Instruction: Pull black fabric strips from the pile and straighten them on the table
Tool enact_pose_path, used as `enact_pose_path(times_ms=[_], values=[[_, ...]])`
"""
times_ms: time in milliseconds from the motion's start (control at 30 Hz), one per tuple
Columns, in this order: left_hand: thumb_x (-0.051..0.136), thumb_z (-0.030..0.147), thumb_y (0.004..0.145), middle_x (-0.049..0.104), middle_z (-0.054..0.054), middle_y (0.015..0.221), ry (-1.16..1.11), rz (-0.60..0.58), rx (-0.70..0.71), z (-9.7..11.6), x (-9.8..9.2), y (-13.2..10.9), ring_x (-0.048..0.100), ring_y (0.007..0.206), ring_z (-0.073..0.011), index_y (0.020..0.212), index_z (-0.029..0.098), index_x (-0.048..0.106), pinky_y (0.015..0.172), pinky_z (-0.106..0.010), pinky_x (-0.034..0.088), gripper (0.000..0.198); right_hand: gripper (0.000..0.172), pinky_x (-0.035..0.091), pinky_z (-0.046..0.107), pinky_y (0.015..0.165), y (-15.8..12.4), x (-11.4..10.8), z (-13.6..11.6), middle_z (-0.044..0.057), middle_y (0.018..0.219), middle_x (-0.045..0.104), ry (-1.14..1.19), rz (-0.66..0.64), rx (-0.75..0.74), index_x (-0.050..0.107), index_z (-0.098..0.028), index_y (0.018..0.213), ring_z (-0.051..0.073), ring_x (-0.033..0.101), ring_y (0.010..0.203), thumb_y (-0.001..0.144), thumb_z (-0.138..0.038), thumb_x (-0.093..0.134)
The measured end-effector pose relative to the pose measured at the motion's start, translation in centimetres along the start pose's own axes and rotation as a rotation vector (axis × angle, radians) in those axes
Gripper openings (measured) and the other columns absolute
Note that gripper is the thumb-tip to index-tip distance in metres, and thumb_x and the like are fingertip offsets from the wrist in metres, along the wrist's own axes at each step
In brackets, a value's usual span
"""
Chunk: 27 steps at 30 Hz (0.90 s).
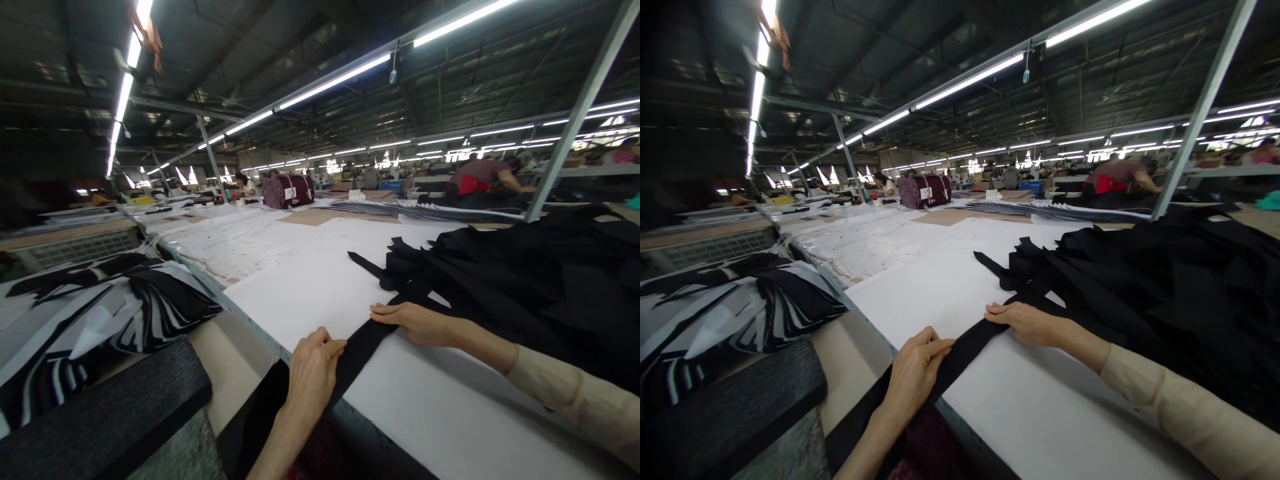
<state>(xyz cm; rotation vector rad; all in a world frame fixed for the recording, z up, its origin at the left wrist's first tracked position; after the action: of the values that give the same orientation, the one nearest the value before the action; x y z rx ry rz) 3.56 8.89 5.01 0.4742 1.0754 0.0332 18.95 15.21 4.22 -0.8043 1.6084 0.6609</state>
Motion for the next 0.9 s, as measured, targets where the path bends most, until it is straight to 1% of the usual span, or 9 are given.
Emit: enact_pose_path(times_ms=[100,200,333,433,500,567,667,767,900], values=[[0.046,0.018,0.088,0.055,-0.001,0.076,0.031,0.009,0.042,0.0,0.0,-0.3,0.053,0.073,-0.0144,0.095,0.028,0.068,0.066,-0.026,0.038,0.026,0.084,0.026,0.039,0.107,0.1,0.3,-0.4,0.004,0.143,0.028,0.026,-0.070,0.052,0.035,-0.025,0.137,0.022,0.028,0.130,0.061,0.013,0.031],[0.045,0.017,0.088,0.055,-0.002,0.077,0.096,0.023,0.080,0.0,-0.1,-0.5,0.052,0.074,-0.0152,0.096,0.027,0.068,0.067,-0.027,0.038,0.026,0.086,0.031,0.044,0.103,0.4,0.5,-1.2,0.007,0.145,0.024,0.007,-0.169,0.110,0.034,-0.032,0.136,0.030,0.025,0.130,0.063,0.014,0.033],[0.044,0.017,0.089,0.054,-0.001,0.077,0.170,0.063,0.133,0.1,-0.3,-0.9,0.049,0.072,-0.0152,0.097,0.028,0.067,0.066,-0.027,0.037,0.027,0.088,0.032,0.048,0.101,1.0,0.8,-3.1,0.012,0.144,0.028,-0.037,-0.234,0.079,0.031,-0.034,0.137,0.034,0.022,0.129,0.065,0.015,0.036],[0.045,0.015,0.088,0.054,-0.001,0.076,0.196,0.075,0.157,0.2,-0.4,-1.1,0.049,0.071,-0.0148,0.094,0.029,0.067,0.066,-0.028,0.037,0.026,0.084,0.026,0.048,0.105,1.4,0.6,-4.1,0.013,0.145,0.026,-0.049,-0.182,0.048,0.035,-0.028,0.136,0.032,0.020,0.131,0.064,0.015,0.035],[0.045,0.015,0.088,0.054,-0.001,0.076,0.203,0.078,0.166,0.2,-0.4,-1.1,0.049,0.071,-0.0144,0.094,0.029,0.067,0.066,-0.027,0.037,0.027,0.078,0.026,0.042,0.107,1.6,0.3,-5.2,0.014,0.143,0.028,-0.019,-0.122,-0.025,0.040,-0.019,0.135,0.027,0.024,0.131,0.064,0.013,0.035],[0.043,0.015,0.089,0.053,-0.001,0.076,0.202,0.079,0.170,0.2,-0.5,-1.1,0.050,0.072,-0.0141,0.096,0.028,0.066,0.066,-0.027,0.037,0.028,0.074,0.028,0.037,0.106,1.8,0.0,-6.3,0.013,0.140,0.036,0.033,-0.080,-0.116,0.043,-0.015,0.132,0.022,0.030,0.129,0.065,0.012,0.033],[0.041,0.015,0.089,0.053,-0.002,0.077,0.200,0.069,0.176,0.2,-0.4,-1.2,0.050,0.073,-0.0140,0.099,0.028,0.066,0.067,-0.026,0.037,0.029,0.076,0.028,0.036,0.107,1.9,-0.3,-6.9,0.010,0.137,0.041,0.079,-0.051,-0.178,0.045,-0.016,0.131,0.019,0.031,0.128,0.062,0.013,0.031],[0.042,0.015,0.089,0.053,-0.002,0.077,0.204,0.074,0.185,0.4,-0.5,-1.2,0.049,0.073,-0.0144,0.099,0.028,0.066,0.067,-0.027,0.038,0.028,0.081,0.028,0.038,0.107,1.9,0.0,-6.9,0.009,0.141,0.035,0.097,-0.064,-0.160,0.043,-0.022,0.132,0.021,0.028,0.129,0.060,0.015,0.031],[0.041,0.017,0.089,0.054,-0.002,0.077,0.220,0.088,0.193,0.5,-0.8,-1.3,0.049,0.072,-0.0151,0.100,0.028,0.065,0.068,-0.028,0.038,0.028,0.081,0.029,0.040,0.105,1.7,0.3,-7.4,0.009,0.143,0.029,0.119,-0.075,-0.109,0.044,-0.026,0.132,0.025,0.025,0.129,0.063,0.016,0.033]])
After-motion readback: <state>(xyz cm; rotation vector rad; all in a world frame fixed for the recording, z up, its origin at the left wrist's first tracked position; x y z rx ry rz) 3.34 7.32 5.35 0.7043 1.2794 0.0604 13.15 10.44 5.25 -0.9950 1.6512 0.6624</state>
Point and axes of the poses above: each hand's wrist, its own y-axis towards the middle knuckle, its own x-axis out of the palm, z = x × y, the point moved 9 cm from there along y, towards the middle knuckle
